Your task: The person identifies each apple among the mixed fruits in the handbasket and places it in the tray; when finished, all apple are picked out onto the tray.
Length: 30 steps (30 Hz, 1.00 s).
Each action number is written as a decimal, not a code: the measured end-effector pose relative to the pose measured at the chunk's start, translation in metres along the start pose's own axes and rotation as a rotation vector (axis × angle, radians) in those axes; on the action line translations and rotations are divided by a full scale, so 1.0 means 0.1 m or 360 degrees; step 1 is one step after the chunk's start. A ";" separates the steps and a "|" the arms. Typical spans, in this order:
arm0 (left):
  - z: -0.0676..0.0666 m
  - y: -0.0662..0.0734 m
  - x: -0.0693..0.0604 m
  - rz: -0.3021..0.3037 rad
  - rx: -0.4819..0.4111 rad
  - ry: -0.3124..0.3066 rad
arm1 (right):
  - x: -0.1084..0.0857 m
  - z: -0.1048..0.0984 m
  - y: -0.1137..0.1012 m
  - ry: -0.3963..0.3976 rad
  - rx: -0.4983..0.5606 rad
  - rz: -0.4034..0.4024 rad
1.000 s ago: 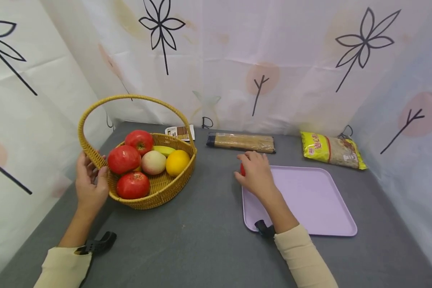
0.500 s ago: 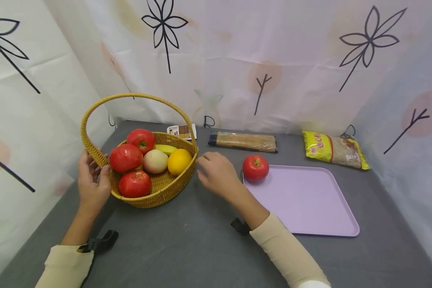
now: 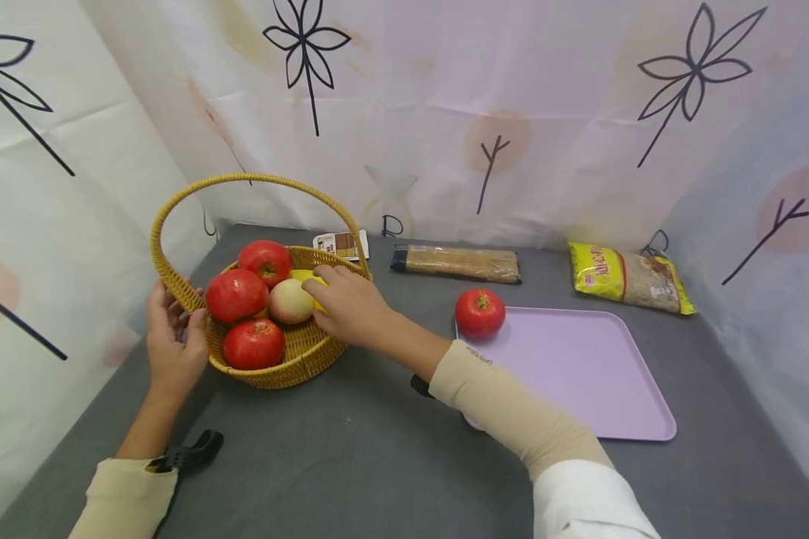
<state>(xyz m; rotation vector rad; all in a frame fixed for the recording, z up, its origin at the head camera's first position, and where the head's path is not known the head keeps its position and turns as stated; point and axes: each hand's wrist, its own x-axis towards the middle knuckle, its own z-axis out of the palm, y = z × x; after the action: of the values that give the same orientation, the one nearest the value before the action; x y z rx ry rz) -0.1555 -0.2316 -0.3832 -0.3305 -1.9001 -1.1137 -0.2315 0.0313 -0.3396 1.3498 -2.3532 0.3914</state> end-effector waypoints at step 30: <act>-0.01 -0.01 0.01 0.0013 0.0021 -0.0010 | 1.07 0.52 -0.02 -0.0258 0.1057 0.1167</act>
<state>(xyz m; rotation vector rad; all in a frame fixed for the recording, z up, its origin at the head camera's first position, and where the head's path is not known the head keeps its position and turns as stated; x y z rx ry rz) -0.1558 -0.2334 -0.3829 -0.3348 -1.9091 -1.0954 -0.2890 -0.0730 -0.3349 0.6746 -2.9372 1.4147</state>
